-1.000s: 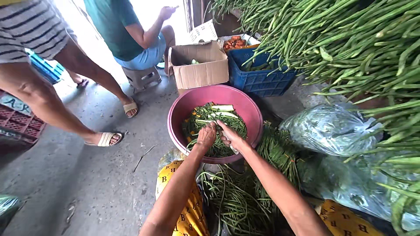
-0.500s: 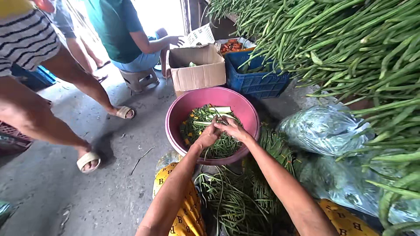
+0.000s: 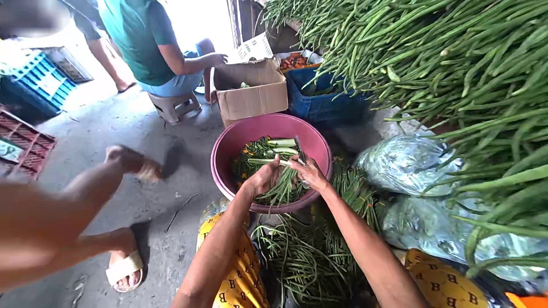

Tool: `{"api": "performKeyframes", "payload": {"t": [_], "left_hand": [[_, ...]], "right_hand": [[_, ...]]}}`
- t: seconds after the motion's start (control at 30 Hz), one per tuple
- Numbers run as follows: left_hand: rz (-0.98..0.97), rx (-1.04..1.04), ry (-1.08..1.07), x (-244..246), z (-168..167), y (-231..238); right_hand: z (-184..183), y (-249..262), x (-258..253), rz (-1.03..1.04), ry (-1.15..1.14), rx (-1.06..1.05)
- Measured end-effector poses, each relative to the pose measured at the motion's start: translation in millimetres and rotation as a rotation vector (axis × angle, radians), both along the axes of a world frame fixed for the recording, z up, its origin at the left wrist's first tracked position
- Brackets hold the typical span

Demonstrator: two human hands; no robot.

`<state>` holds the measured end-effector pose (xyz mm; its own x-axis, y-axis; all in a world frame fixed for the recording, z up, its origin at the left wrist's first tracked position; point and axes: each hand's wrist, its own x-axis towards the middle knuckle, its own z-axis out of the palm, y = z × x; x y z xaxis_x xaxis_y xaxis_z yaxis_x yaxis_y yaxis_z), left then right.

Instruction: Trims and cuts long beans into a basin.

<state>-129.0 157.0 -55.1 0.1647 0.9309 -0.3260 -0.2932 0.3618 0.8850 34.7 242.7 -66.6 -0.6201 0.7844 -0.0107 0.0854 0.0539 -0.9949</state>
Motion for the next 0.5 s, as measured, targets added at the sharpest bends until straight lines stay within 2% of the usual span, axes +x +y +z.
{"api": "performKeyframes", "payload": {"t": [0.1, 0.3, 0.4, 0.5], "left_hand": [[-0.178, 0.03, 0.173, 10.6, 1.2, -7.6], [-0.193, 0.138, 0.54, 55.2, -3.9, -19.2], [-0.294, 0.163, 0.661, 67.4, -8.1, -23.5], [-0.429, 0.195, 0.818, 79.3, -11.9, -29.5]], "right_hand": [[-9.6, -2.4, 20.5, -0.103, 0.048, 0.031], [-28.1, -24.1, 59.1, -0.322, 0.038, 0.145], [-35.9, -39.1, 74.4, -0.417, 0.061, 0.1], [-59.4, -55.2, 91.1, -0.486, 0.093, -0.004]]}}
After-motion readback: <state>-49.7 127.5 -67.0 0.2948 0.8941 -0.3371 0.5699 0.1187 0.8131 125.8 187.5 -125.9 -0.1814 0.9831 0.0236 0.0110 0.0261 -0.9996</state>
